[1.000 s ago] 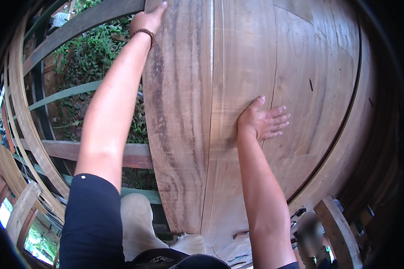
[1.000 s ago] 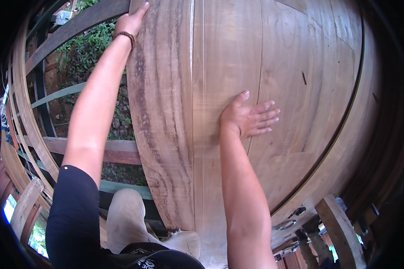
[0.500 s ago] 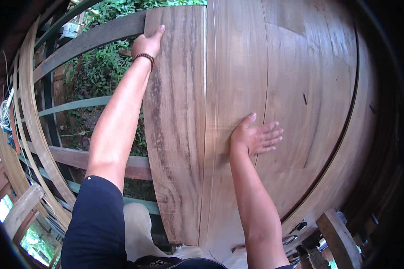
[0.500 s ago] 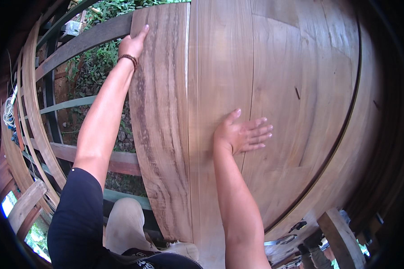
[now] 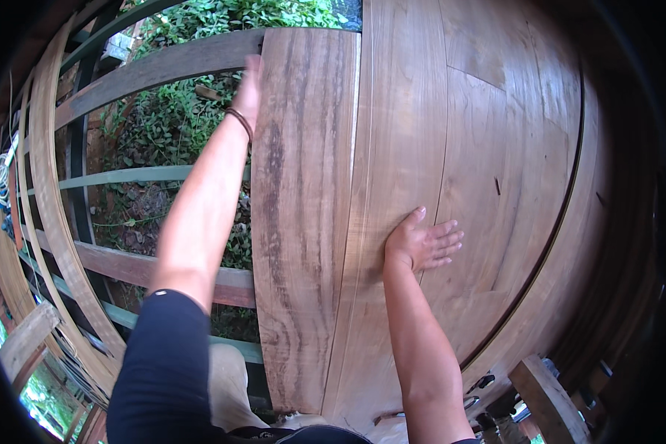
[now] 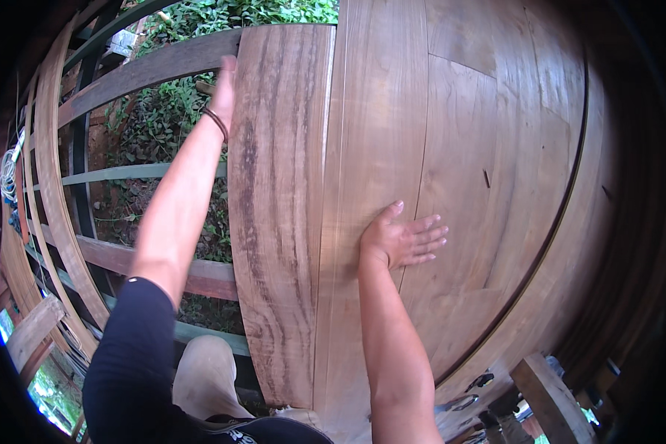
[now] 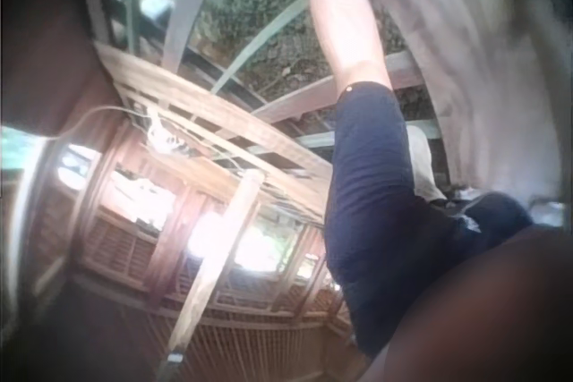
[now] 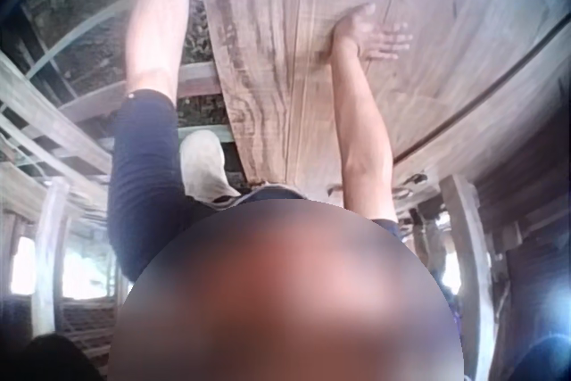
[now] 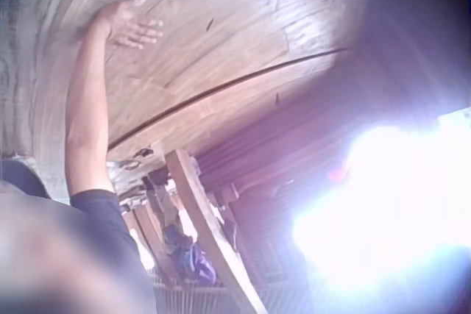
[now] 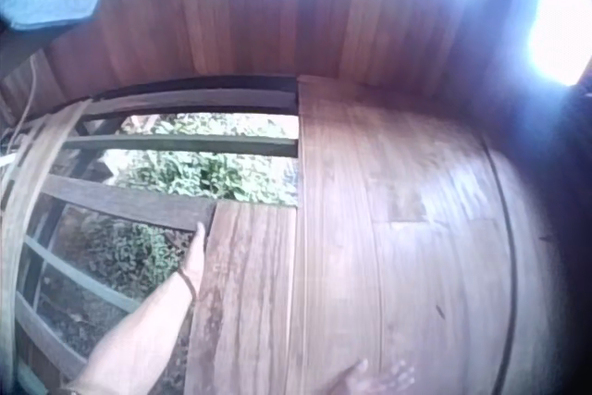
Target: The person is installing wooden planks on a floor. They pick up planks, position them on the floor joists, and adjust them to fit properly.
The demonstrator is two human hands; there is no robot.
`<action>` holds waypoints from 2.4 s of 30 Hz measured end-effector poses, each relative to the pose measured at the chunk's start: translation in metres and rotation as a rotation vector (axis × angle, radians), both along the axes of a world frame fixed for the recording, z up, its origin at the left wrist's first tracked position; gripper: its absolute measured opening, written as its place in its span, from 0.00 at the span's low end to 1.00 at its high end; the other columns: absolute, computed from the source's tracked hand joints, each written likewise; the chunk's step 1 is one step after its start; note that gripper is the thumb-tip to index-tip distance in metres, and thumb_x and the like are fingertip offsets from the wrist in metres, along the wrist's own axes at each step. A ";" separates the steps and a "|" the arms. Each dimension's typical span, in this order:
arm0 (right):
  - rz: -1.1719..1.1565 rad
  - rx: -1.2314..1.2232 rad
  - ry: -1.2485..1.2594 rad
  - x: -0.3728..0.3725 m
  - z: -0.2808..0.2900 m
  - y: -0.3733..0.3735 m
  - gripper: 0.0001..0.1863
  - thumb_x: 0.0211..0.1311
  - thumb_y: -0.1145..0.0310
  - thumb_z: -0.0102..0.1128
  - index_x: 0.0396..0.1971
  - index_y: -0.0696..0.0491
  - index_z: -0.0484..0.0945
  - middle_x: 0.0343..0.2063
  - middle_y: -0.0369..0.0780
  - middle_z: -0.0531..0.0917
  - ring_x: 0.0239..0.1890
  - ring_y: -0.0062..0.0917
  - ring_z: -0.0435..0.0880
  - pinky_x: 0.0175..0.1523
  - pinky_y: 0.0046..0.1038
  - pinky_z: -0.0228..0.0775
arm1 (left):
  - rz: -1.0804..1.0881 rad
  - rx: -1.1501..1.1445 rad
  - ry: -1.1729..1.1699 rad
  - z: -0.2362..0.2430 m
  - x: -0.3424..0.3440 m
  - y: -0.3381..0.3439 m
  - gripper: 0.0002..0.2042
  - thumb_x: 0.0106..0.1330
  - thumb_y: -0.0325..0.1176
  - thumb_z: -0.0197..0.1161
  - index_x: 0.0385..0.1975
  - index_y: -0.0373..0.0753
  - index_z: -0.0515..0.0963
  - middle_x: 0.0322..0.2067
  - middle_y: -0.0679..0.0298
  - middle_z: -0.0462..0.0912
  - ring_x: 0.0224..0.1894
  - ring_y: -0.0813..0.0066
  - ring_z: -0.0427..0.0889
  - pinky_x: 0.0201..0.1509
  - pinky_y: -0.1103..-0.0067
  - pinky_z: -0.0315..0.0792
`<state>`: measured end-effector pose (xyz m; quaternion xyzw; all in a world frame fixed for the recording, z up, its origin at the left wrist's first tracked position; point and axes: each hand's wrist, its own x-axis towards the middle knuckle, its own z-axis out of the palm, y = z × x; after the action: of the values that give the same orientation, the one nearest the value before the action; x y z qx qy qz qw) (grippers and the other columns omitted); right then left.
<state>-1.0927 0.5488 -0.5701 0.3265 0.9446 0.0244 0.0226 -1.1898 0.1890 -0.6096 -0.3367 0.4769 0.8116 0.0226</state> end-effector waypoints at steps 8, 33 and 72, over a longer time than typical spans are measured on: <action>-0.010 0.013 -0.010 0.001 0.002 0.004 0.46 0.68 0.36 0.42 0.75 0.54 0.47 0.76 0.49 0.45 0.78 0.44 0.40 0.78 0.51 0.33 | 0.115 0.163 -0.123 0.014 0.013 -0.013 0.65 0.53 0.86 0.38 0.71 0.23 0.50 0.70 0.40 0.58 0.73 0.55 0.59 0.75 0.61 0.53; -0.013 0.040 -0.012 -0.001 -0.002 0.000 0.45 0.68 0.36 0.42 0.74 0.52 0.49 0.76 0.48 0.47 0.78 0.43 0.42 0.77 0.50 0.35 | -0.031 -0.894 -0.285 0.002 -0.017 0.013 0.40 0.56 0.65 0.67 0.43 0.24 0.81 0.45 0.41 0.84 0.49 0.51 0.84 0.55 0.68 0.75; 0.373 -0.570 0.423 0.052 0.019 0.027 0.38 0.67 0.54 0.52 0.71 0.57 0.55 0.73 0.55 0.52 0.77 0.49 0.42 0.78 0.53 0.27 | -0.881 -1.762 0.178 0.065 0.230 0.183 0.39 0.65 0.52 0.54 0.75 0.43 0.54 0.76 0.61 0.51 0.78 0.63 0.46 0.78 0.52 0.35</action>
<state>-1.0405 0.5762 -0.5510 0.1278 0.9404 -0.3028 -0.0878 -0.9598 0.3715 -0.5447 0.0366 0.9931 0.1080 0.0283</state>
